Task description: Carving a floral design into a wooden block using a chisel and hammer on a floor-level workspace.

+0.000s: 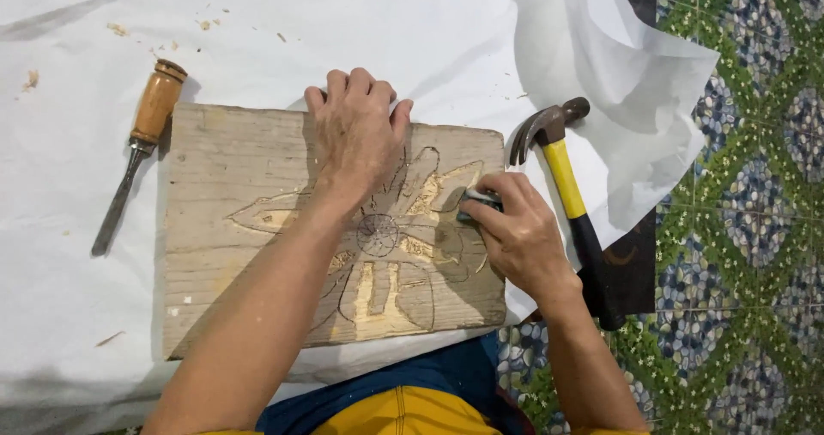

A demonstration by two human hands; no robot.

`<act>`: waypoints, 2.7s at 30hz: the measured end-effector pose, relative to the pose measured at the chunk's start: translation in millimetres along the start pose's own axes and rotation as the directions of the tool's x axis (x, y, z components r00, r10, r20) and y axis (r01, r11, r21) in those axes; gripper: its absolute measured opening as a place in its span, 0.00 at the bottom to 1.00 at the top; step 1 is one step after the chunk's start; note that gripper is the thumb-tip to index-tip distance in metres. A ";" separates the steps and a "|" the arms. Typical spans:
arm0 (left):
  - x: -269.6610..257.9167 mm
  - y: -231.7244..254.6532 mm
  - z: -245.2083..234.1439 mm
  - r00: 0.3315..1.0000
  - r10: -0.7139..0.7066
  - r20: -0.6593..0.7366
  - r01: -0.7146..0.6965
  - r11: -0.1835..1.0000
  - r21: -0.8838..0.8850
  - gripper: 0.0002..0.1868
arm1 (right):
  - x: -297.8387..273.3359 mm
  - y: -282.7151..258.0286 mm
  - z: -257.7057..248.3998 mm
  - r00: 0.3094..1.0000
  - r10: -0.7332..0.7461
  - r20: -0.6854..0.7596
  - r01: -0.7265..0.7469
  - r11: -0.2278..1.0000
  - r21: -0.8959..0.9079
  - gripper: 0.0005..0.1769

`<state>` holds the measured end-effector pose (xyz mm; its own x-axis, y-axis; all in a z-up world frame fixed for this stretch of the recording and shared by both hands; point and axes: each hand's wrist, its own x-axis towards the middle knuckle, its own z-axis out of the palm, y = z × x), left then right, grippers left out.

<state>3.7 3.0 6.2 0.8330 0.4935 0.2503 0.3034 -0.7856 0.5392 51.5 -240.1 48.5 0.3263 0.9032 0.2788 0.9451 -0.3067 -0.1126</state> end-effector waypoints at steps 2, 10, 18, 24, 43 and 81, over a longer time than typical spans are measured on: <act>-0.4 -1.7 2.0 1.000 0.005 -0.011 -0.005 1.000 0.002 0.12 | -7.7 17.7 7.1 0.998 0.041 -0.036 -0.042 0.999 -0.023 0.06; -0.5 -3.1 4.4 0.999 0.017 -0.043 -0.018 1.000 -0.016 0.11 | -12.9 3.3 13.1 1.000 0.026 -0.010 -0.025 0.993 0.115 0.06; -1.9 -1.9 3.1 0.998 0.033 -0.047 -0.033 0.999 -0.003 0.11 | -14.0 -23.5 -7.2 0.998 0.060 0.032 -0.068 0.928 0.367 0.09; -1.7 -2.5 4.7 0.999 0.030 -0.044 -0.031 0.999 -0.008 0.11 | -21.0 14.7 -3.0 0.972 0.220 -0.086 -0.191 0.945 0.267 0.10; -0.1 -3.7 4.0 0.999 0.023 -0.040 -0.024 0.999 -0.031 0.11 | -3.1 22.3 4.4 0.967 0.207 -0.151 -0.219 0.973 -0.067 0.11; -4.3 9.6 -14.8 0.997 0.078 -0.009 -0.078 0.996 0.053 0.14 | 10.0 29.9 3.8 0.984 0.166 -0.070 -0.175 0.971 -0.163 0.06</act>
<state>-3.8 -1.1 22.2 0.8498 0.4338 0.2993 0.2620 -0.8405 0.4743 82.9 -239.1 44.4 0.4788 0.8165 0.3226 0.8631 -0.5050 -0.0028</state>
